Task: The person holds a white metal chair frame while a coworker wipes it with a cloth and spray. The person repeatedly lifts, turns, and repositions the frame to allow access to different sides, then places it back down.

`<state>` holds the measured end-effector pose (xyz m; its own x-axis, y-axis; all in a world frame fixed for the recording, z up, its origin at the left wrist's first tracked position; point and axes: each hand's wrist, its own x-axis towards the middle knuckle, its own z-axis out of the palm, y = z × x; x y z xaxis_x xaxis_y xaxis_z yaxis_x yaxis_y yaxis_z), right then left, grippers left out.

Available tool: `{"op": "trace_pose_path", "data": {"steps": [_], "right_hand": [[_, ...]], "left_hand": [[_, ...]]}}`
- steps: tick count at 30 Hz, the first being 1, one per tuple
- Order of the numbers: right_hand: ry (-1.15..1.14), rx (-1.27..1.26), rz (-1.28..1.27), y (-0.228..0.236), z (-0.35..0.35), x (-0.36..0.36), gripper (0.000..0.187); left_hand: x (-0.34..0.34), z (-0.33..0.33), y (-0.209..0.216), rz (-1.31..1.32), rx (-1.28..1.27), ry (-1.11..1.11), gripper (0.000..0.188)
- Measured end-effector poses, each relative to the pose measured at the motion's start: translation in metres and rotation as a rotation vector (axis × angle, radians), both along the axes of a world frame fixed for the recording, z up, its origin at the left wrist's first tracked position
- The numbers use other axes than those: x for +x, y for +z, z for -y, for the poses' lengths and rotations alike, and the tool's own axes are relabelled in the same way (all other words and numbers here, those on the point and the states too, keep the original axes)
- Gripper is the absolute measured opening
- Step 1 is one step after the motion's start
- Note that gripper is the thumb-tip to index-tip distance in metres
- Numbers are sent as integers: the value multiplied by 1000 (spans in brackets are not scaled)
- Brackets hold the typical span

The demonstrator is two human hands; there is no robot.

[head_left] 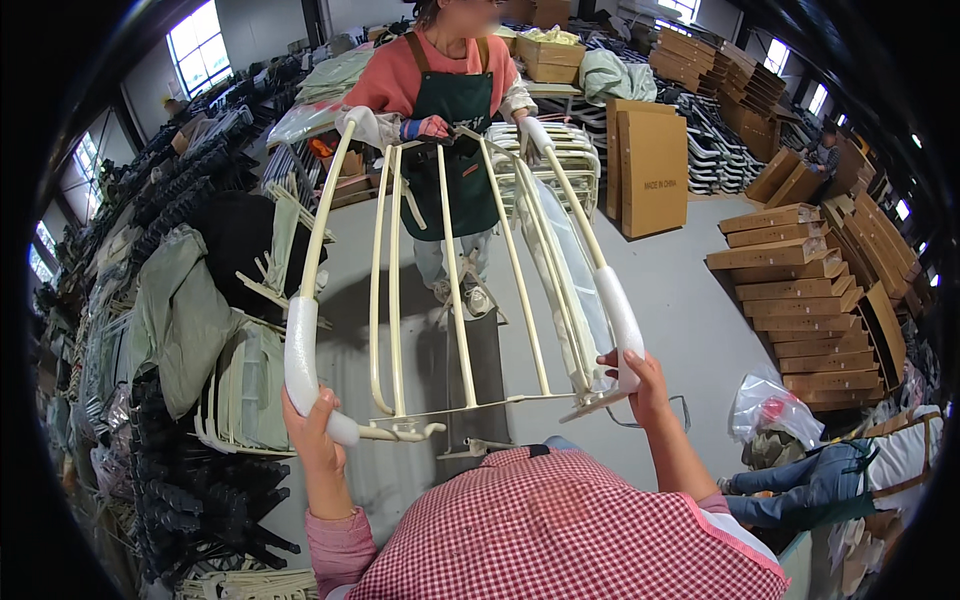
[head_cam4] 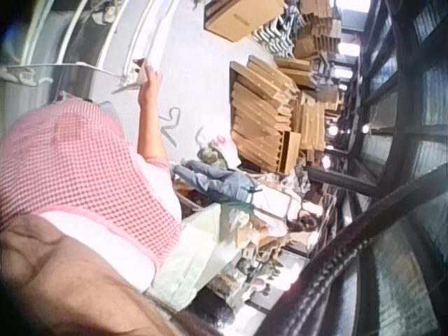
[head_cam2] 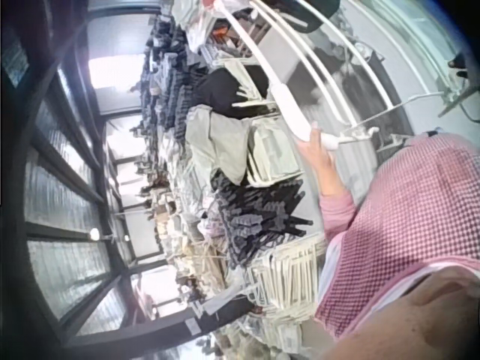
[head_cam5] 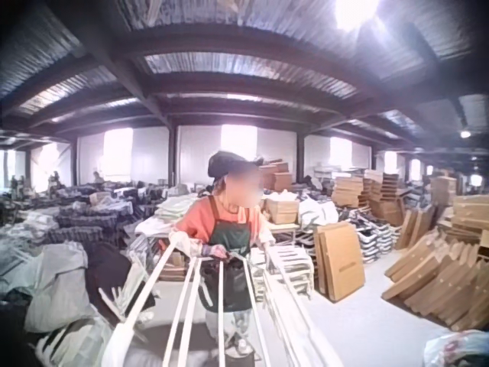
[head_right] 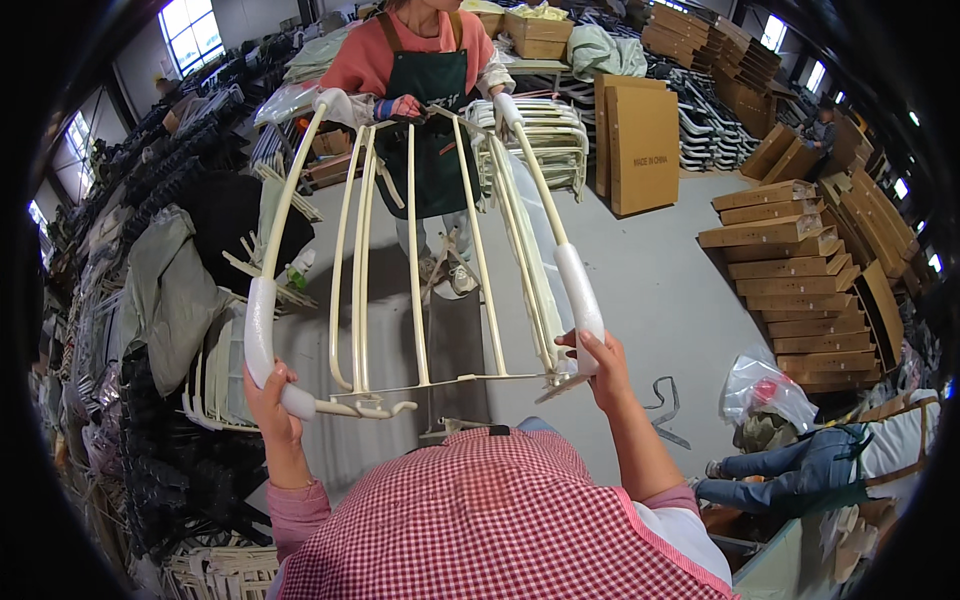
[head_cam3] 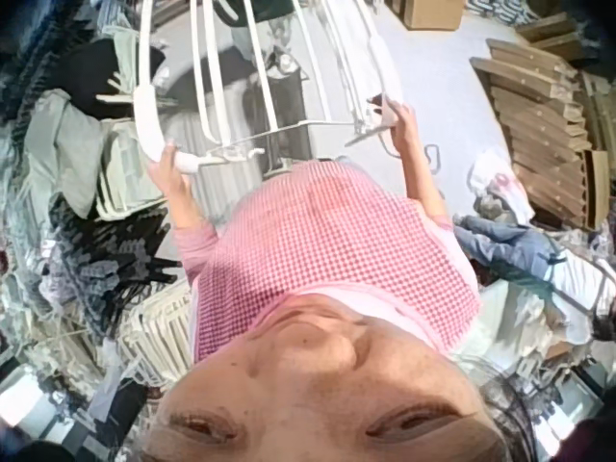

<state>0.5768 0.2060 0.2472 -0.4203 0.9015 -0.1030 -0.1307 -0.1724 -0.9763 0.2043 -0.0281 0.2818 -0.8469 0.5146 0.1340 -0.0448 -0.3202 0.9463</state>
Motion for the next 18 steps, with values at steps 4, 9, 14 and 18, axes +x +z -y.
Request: {"op": "trace_pose_path", "data": {"steps": [4, 9, 14, 18], "right_hand": [[209, 110, 73, 9, -19, -12, 54], [157, 85, -213, 1, -51, -25, 63], [134, -82, -243, -9, -76, -19, 64], [312, -62, -422, -3, -105, -16, 77]], "left_hand": [[38, -24, 3, -72, 38, -114, 45], [84, -74, 12, -160, 20, -278, 68], [117, -127, 10, -353, -96, -417, 80], [142, -168, -12, -623, -342, -422, 100]]}}
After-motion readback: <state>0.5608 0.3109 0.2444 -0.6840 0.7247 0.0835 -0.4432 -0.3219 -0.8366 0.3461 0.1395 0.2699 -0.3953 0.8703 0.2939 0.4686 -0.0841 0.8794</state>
